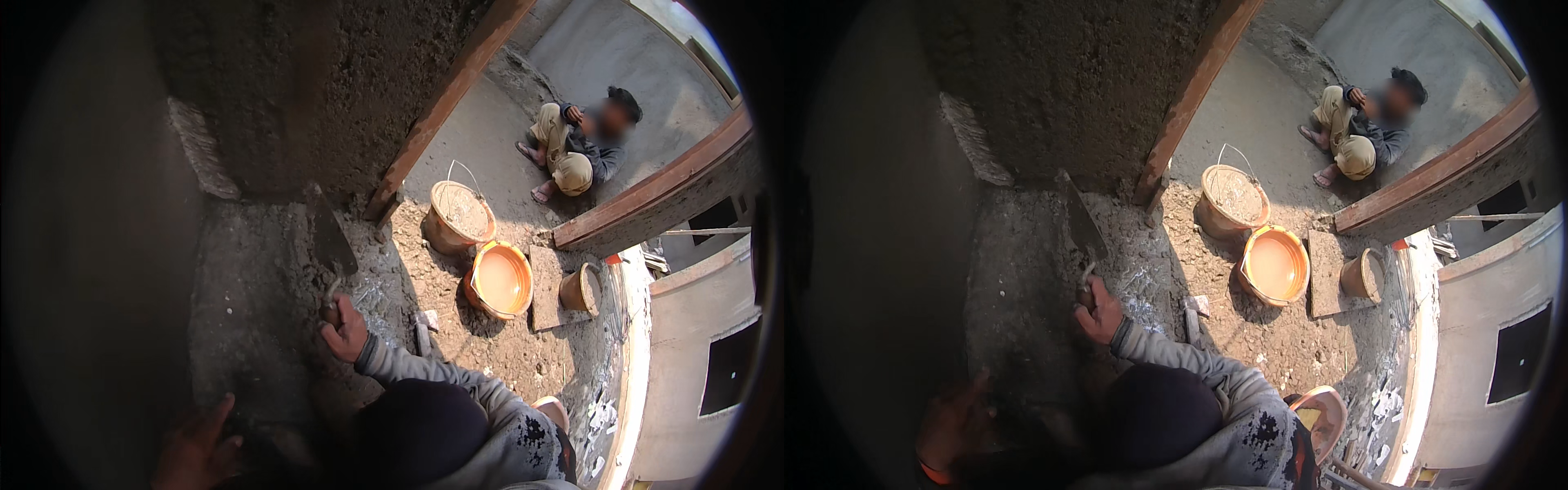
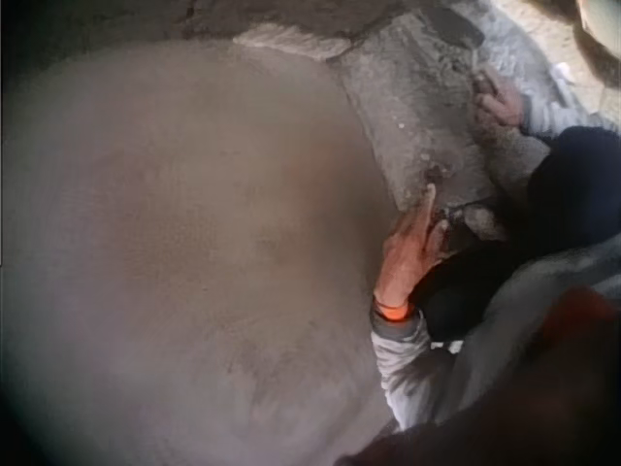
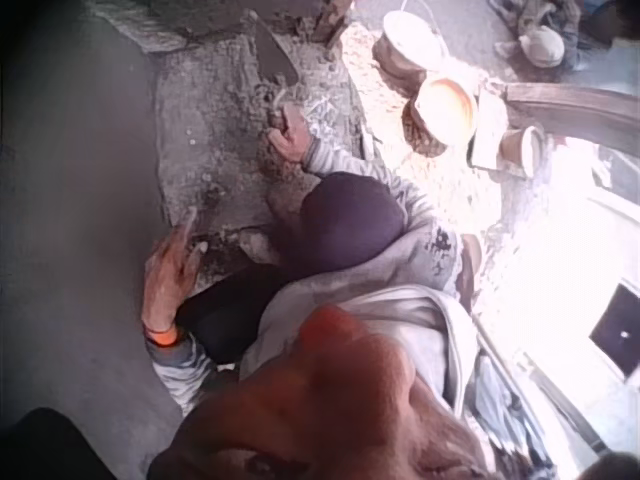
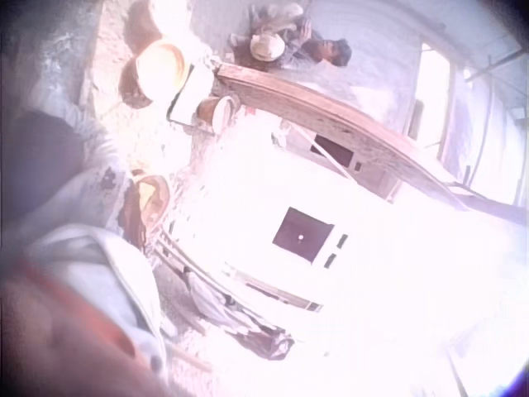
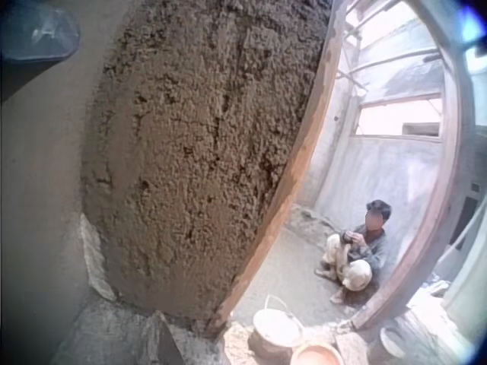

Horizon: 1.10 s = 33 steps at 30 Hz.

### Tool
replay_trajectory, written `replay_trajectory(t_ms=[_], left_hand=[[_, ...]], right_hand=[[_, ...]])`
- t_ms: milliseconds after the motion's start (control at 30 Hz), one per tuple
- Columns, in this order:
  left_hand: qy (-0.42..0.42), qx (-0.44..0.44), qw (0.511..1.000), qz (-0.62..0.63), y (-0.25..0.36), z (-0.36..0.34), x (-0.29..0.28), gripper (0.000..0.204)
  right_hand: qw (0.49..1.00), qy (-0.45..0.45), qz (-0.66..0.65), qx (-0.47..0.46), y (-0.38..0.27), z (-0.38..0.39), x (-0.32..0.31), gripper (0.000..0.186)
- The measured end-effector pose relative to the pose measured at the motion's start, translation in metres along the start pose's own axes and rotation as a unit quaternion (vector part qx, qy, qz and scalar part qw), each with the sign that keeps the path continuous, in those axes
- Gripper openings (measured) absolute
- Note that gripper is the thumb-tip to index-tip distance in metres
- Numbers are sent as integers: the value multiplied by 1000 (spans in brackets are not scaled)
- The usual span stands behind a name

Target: The person applies wet plaster or mortar to a vertical masonry surface using a hand trowel, scraping the material from the floor and spreading it onto the wall corner.

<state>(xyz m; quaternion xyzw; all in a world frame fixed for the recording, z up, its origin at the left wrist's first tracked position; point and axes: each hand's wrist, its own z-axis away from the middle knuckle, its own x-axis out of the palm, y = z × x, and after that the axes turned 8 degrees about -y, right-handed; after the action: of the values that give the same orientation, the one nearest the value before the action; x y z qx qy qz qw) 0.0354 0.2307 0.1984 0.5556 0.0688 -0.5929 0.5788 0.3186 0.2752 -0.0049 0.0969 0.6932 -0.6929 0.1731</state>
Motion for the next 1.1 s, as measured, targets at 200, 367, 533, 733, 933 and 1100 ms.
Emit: replay_trajectory(t_ms=[200, 367, 533, 733, 933, 1100], left_hand=[[-20, 26, 999, -34, -21, -5, -10, 53], [28, 48, 998, -19, -33, 19, 3, 52], [-22, 16, 999, -23, -36, 31, 15, 53], [7, -22, 996, -88, -41, 30, 24, 50], [42, -66, 996, -53, -46, 36, 3, 50], [70, -54, 995, -43, -49, 52, 6, 49]], right_hand=[[982, -142, 104, -60, 2, -17, 1, 42], [971, -208, 112, -25, 21, 3, 52, 40], [955, -274, 111, 37, 50, 25, 75, 38], [954, -273, 103, 69, 63, 9, 99, 38], [936, -286, 199, 44, 66, 25, 120, 42], [936, -313, 156, -30, 61, 30, 110, 46]])
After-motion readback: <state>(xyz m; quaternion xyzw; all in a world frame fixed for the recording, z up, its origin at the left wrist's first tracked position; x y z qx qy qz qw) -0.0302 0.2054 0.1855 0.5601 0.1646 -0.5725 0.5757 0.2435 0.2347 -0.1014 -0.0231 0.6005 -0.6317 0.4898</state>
